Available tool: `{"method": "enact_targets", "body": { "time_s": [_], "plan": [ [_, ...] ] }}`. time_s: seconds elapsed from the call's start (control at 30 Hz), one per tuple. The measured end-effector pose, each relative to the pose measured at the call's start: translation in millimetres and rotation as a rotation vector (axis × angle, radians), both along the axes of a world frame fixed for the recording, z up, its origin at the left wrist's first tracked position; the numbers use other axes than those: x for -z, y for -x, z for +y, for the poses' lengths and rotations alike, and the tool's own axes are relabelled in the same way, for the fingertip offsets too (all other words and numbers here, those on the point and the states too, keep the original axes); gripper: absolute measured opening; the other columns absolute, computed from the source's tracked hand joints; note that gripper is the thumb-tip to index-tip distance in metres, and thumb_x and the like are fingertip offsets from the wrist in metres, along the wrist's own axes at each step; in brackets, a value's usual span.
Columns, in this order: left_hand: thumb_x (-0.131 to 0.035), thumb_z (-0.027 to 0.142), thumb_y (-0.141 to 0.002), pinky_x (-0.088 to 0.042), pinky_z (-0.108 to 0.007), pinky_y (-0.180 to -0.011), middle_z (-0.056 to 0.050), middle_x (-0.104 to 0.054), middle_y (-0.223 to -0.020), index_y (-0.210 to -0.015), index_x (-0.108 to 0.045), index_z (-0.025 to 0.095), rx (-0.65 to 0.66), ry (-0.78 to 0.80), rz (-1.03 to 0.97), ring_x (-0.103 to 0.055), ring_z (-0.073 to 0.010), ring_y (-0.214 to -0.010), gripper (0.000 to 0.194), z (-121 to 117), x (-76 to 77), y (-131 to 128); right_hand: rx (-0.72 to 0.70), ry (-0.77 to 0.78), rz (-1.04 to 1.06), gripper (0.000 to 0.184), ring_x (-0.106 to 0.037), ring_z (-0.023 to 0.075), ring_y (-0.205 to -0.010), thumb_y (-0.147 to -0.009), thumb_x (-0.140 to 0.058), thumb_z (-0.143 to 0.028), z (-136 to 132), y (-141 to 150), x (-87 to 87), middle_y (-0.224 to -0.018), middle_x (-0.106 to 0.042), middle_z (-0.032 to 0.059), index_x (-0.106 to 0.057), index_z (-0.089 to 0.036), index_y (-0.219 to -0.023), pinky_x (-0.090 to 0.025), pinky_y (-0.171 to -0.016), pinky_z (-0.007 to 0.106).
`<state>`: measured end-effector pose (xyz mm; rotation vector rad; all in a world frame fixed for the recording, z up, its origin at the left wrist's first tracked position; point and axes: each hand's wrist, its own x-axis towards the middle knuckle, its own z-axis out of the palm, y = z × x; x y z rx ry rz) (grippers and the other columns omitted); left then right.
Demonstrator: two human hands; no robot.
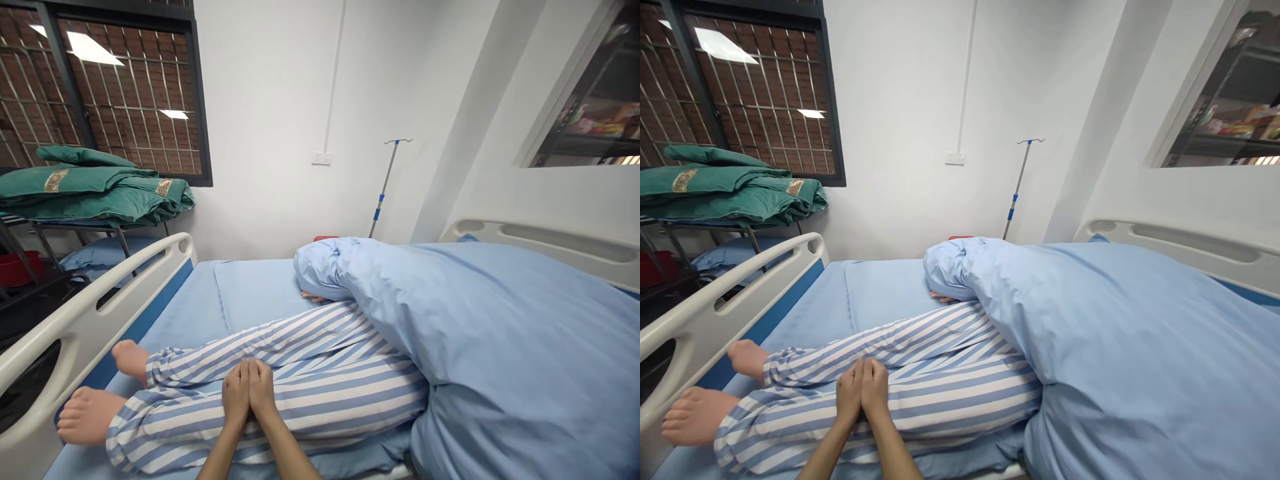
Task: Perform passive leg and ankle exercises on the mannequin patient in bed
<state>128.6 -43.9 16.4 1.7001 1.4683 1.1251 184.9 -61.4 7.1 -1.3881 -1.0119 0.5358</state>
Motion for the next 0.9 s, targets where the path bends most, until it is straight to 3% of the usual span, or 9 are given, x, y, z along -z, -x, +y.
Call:
{"method": "enact_targets", "body": {
  "time_s": [0.17, 0.37, 0.67, 0.9],
  "plan": [
    [-0.03, 0.04, -0.083, -0.038, -0.027, -0.064, -0.007, -0.067, -0.07, -0.066, -0.06, 0.019, 0.022, -0.007, 0.106, -0.058, -0.0184, -0.068, 0.04, 1, 6.6, 4, 0.005, -0.01, 0.001, 0.038, -0.047, 0.0128, -0.054, -0.086, -0.034, -0.033, -1, -1, -7.1, -0.055, -0.056, 0.0022, -0.051, -0.017, -0.056, -0.033, -0.052, 0.023],
    [-0.027, 0.042, -0.086, -0.037, -0.027, -0.064, -0.007, -0.067, -0.072, -0.066, -0.059, 0.02, 0.038, 0.008, 0.213, -0.059, -0.0182, -0.07, 0.044, 0, -0.1, 1, 0.012, 0.041, -0.165, 0.041, -0.04, 0.0118, -0.048, -0.086, -0.035, -0.034, -7, -21, -24.6, -0.047, -0.047, -0.0014, -0.044, -0.019, -0.05, -0.026, -0.048, 0.024],
    [-0.026, 0.044, -0.087, -0.034, -0.027, -0.063, -0.005, -0.064, -0.069, -0.062, -0.054, 0.021, 0.041, 0.023, 0.263, -0.056, -0.0175, -0.068, 0.044, -5, -3.4, 0, 0.106, 0.093, -0.222, 0.042, -0.044, 0.0128, -0.051, -0.089, -0.032, -0.036, -23, -30, -0.2, -0.051, -0.052, 0.0, -0.047, -0.019, -0.054, -0.024, -0.051, 0.025],
    [-0.021, 0.05, -0.087, -0.036, -0.028, -0.06, -0.005, -0.057, -0.055, -0.051, -0.046, 0.021, 0.043, 0.13, 0.06, -0.052, -0.0168, -0.057, 0.053, -5, -27.3, -30, 0.078, 0.065, -0.1, 0.041, -0.049, 0.0138, -0.057, -0.089, -0.03, -0.037, -21, -33, -3.3, -0.059, -0.058, 0.0021, -0.051, -0.018, -0.059, -0.03, -0.054, 0.024]
  ]
}}
